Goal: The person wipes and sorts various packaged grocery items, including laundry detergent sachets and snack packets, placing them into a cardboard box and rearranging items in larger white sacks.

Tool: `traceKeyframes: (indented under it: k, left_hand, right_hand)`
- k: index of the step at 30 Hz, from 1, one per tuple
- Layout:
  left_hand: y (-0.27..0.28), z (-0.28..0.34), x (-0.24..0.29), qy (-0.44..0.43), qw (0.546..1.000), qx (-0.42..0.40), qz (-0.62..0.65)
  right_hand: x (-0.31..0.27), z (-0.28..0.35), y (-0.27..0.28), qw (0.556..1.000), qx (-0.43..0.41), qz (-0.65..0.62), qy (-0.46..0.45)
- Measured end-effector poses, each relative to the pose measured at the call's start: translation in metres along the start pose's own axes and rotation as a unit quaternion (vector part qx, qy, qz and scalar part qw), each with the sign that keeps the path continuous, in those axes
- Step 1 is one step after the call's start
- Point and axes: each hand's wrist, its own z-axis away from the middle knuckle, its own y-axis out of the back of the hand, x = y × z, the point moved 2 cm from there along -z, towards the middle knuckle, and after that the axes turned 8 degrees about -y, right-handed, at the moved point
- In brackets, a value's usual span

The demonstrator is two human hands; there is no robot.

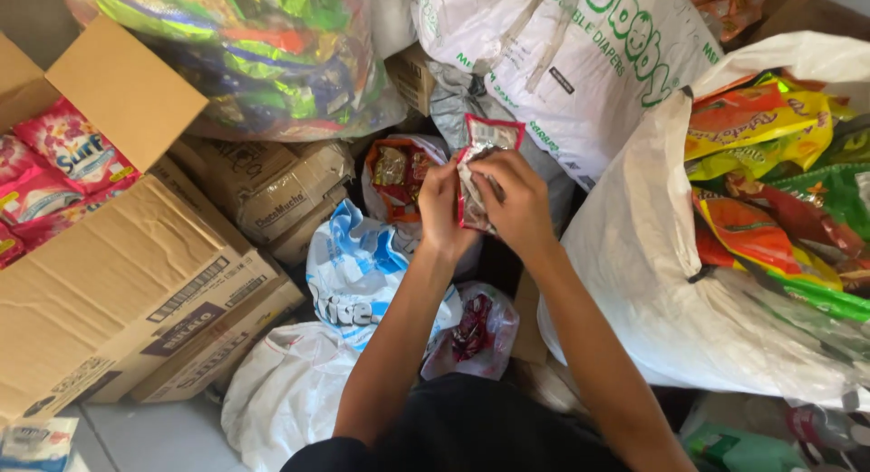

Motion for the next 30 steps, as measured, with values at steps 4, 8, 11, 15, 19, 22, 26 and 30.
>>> traceKeyframes:
  k: [4, 8, 11, 15, 19, 22, 26, 30]
  left_hand:
    - [-0.006, 0.023, -0.001, -0.047, 0.996, -0.027, -0.071]
    - [-0.048, 0.043, 0.015, -0.145, 0.968, -0.053, -0.2]
    - [-0.004, 0.029, 0.029, -0.139, 0.978, 0.059, -0.145]
    - [0.012, 0.022, 0.01, -0.078, 0.991, 0.101, 0.035]
    - [0.107, -0.013, 0.008, -0.064, 0.994, 0.084, 0.038]
    - [0.104, -0.013, 0.012, -0.08, 0.988, 0.118, 0.057]
    - [-0.001, 0.021, 0.01, -0.047, 0.994, 0.079, 0.052]
    - [0.036, 0.002, 0.014, -0.023, 0.996, 0.075, 0.04]
  right_hand:
    - [-0.005, -0.001, -0.006, 0.999, 0.044, 0.017, -0.021]
    - [-0.015, 0.018, -0.023, 0.995, -0.019, -0.058, -0.078]
    - [-0.027, 0.024, -0.029, 0.988, -0.089, -0.085, -0.088]
    - [-0.019, -0.006, -0.022, 0.996, -0.079, 0.003, -0.046]
    - [-0.02, 0.009, -0.034, 0.992, -0.105, -0.019, -0.065]
    - [-0.028, 0.003, -0.03, 0.979, -0.164, -0.089, -0.076]
    - [-0.003, -0.005, -0.033, 0.994, -0.094, 0.032, -0.049]
    - [-0.03, -0.007, -0.024, 0.987, -0.149, -0.048, -0.034]
